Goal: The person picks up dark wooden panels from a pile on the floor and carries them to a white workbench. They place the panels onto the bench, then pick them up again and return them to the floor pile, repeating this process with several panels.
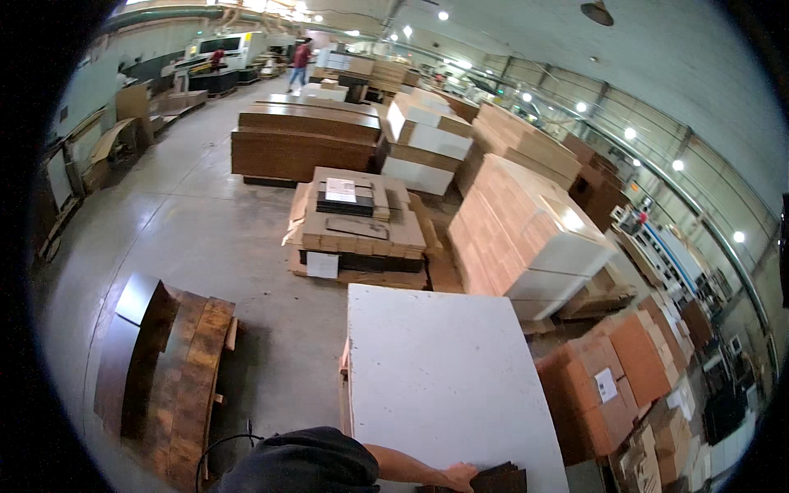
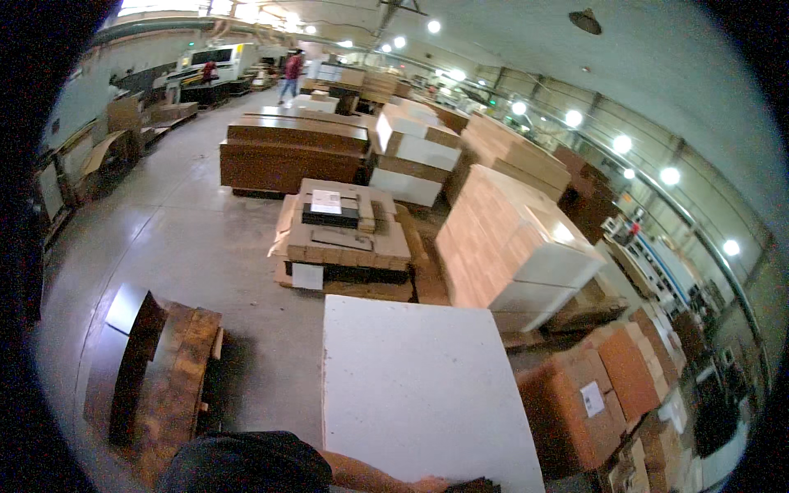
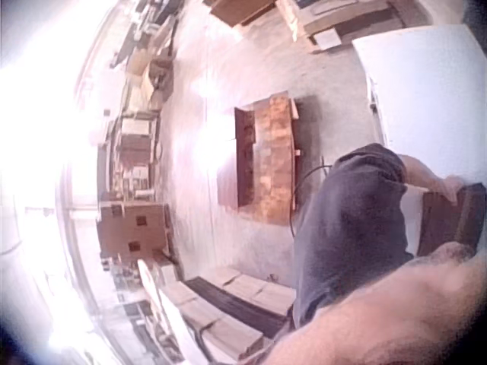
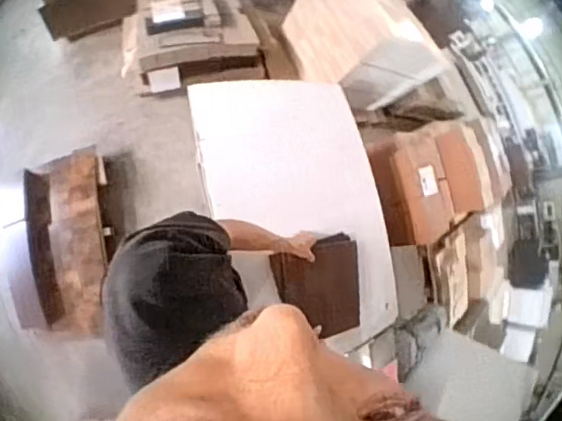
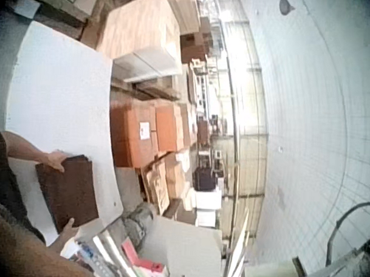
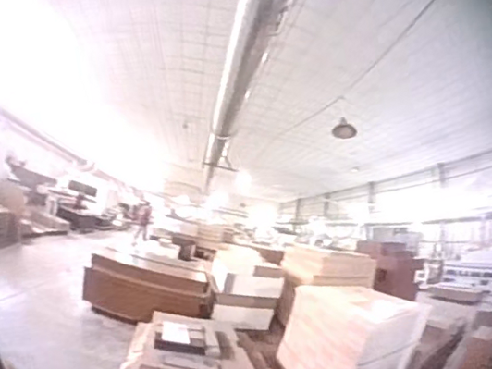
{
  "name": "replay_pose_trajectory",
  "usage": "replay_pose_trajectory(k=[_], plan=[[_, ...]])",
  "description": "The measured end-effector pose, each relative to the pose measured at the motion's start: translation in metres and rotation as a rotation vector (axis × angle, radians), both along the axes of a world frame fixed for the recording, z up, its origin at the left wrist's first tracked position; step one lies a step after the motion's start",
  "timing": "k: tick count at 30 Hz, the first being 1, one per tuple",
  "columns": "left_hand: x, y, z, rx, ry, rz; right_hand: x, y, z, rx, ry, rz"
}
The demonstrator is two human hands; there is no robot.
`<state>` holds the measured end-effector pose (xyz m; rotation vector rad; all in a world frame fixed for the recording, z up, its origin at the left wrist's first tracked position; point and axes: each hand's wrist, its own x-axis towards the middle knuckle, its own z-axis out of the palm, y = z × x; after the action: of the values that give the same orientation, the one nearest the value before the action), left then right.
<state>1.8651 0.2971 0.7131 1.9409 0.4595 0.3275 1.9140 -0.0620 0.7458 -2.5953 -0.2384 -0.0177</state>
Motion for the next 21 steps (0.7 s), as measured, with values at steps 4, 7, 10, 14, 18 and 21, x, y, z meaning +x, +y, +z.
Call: replay_pose_trajectory(k=[4, 7, 10, 14, 18, 21], plan=[[-0.007, 0.003, 0.003, -0.058, -0.029, -0.005, 0.001, 0.003, -0.013, 0.197, 0.213, -0.054], [-0.016, 0.000, -0.014, -0.151, 0.368, 0.161, -0.031, 0.026, 0.021, 0.200, 0.259, 0.007], [-0.068, 0.025, -0.034, -0.058, 0.289, -0.046, -0.112, 0.042, 0.086, 0.296, 0.432, -0.092], [-0.153, 0.036, -0.012, 0.005, 0.414, -0.201, -0.253, 0.047, 0.115, -0.422, 0.256, -0.118], [-0.147, 0.044, 0.017, -0.077, 0.471, -0.282, -0.225, 0.036, 0.057, 0.175, 0.735, -0.598], [-0.120, 0.046, 0.021, -0.021, 0.369, -0.296, -0.209, 0.042, 0.000, 0.138, 0.481, -0.821]])
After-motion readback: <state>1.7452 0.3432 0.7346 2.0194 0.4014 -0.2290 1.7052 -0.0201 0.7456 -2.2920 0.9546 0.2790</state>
